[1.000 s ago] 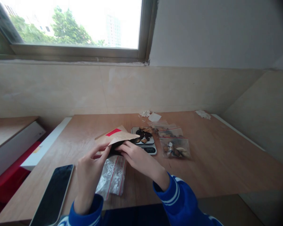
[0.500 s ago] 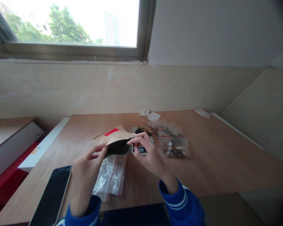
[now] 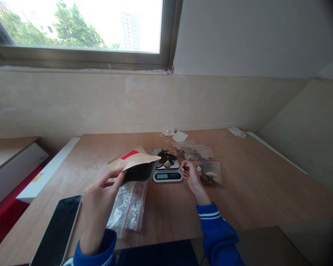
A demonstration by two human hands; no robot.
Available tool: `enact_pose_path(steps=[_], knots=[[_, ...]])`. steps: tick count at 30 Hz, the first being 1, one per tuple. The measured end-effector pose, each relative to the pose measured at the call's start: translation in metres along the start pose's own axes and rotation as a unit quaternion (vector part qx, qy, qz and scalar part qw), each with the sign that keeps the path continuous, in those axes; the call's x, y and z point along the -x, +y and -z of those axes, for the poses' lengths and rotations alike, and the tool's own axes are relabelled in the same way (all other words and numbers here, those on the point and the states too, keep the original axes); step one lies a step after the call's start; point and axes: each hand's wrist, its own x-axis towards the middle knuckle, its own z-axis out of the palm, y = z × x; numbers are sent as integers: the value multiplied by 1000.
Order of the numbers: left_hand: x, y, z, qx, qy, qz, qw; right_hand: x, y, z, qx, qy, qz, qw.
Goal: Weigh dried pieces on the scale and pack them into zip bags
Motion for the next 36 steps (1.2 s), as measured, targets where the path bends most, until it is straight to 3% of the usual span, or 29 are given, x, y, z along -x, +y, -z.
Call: enact_pose_path(steps=[3, 6, 9, 12, 19, 29, 36], knots=[[0, 1, 1, 0, 0, -1, 1000, -5, 2, -6, 171, 0, 68, 983], [0, 1, 1, 2, 1, -2, 1000, -8, 6, -11, 394, 43, 152, 905], [-1, 1, 1, 2, 1, -4, 1000, -11, 10, -13, 538, 81, 137, 828], [0, 0, 1, 7, -3, -5, 1000, -11, 11, -15, 585, 93, 112, 798], [1, 0, 1, -3, -4, -6, 1000, -11, 6, -10, 573, 119, 84, 806], [0, -1, 0, -4, -12, -19, 1000, -20, 23, -7, 521, 122, 147, 832], [1, 0, 1, 3, -14, -12, 1000, -6, 5, -3, 515, 153, 151, 830]])
